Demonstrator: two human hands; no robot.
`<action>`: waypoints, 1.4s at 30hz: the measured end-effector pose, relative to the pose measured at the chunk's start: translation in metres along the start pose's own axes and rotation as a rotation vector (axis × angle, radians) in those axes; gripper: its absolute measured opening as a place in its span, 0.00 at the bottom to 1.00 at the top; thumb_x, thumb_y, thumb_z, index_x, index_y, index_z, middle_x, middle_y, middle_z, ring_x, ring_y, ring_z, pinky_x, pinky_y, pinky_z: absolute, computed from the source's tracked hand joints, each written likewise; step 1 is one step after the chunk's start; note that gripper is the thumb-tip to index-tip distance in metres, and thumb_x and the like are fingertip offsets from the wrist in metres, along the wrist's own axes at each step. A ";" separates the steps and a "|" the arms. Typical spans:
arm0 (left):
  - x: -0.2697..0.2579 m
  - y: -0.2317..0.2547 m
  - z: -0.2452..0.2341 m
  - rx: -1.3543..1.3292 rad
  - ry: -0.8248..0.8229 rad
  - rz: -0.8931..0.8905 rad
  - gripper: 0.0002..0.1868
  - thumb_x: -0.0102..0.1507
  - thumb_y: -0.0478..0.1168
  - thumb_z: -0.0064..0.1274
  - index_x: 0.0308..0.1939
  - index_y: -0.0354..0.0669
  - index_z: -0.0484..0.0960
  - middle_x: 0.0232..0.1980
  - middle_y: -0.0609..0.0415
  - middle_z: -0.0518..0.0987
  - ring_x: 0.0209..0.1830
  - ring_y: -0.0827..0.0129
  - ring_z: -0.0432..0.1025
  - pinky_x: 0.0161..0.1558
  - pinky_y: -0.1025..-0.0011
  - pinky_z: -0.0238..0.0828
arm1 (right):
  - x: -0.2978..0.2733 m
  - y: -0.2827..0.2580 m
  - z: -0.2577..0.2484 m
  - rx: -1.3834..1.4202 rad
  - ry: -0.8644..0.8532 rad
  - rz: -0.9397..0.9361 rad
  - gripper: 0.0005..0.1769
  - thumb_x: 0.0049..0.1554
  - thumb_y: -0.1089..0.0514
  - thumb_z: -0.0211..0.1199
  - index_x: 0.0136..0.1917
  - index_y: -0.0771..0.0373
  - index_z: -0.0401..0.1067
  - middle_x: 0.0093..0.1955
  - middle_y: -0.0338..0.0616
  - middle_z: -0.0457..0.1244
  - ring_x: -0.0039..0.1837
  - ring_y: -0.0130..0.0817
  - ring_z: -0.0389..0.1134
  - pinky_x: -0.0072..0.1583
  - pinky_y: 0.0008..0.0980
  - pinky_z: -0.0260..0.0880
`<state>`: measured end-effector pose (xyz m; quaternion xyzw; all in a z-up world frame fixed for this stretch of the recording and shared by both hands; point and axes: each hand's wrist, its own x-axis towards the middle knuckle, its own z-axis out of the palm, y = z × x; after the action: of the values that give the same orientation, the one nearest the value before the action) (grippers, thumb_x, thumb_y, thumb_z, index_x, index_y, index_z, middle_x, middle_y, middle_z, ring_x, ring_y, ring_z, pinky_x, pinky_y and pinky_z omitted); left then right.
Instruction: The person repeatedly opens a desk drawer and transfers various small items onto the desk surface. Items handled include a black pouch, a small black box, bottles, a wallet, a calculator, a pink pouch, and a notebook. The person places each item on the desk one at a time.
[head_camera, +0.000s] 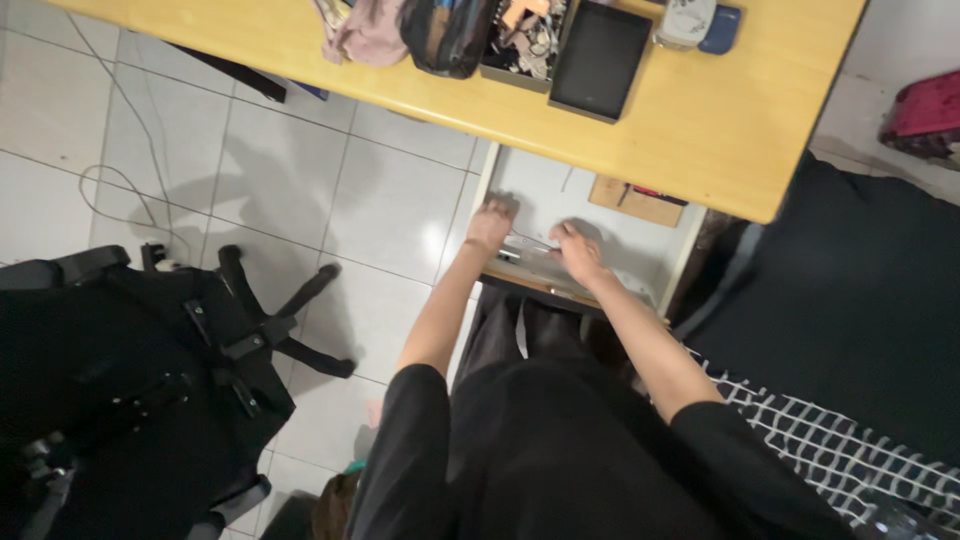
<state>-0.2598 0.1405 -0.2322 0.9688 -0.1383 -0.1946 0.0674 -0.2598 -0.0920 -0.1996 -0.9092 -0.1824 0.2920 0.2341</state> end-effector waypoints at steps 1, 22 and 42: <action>0.002 -0.003 -0.003 -0.004 -0.015 0.001 0.26 0.57 0.31 0.54 0.61 0.43 0.76 0.58 0.48 0.77 0.61 0.56 0.69 0.59 0.61 0.66 | 0.003 0.002 0.005 -0.014 0.022 0.018 0.12 0.55 0.54 0.70 0.50 0.55 0.72 0.58 0.42 0.65 0.59 0.43 0.71 0.59 0.42 0.73; -0.088 -0.023 -0.131 -1.374 0.228 -0.311 0.14 0.59 0.40 0.68 0.46 0.42 0.85 0.38 0.54 0.83 0.33 0.73 0.75 0.35 0.70 0.75 | -0.018 -0.096 -0.095 0.684 -0.020 -0.085 0.30 0.57 0.58 0.68 0.70 0.64 0.64 0.62 0.43 0.68 0.59 0.31 0.70 0.62 0.29 0.70; -0.027 0.092 -0.244 -1.733 0.327 -0.043 0.20 0.61 0.32 0.64 0.57 0.30 0.81 0.39 0.50 0.86 0.35 0.76 0.79 0.40 0.75 0.79 | -0.073 -0.085 -0.257 1.004 0.130 -0.175 0.11 0.68 0.58 0.56 0.56 0.69 0.71 0.47 0.39 0.66 0.51 0.25 0.71 0.51 0.27 0.75</action>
<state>-0.2096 0.0791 0.0180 0.5952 0.0875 -0.0910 0.7936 -0.1741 -0.1383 0.0629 -0.6824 -0.0804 0.2658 0.6762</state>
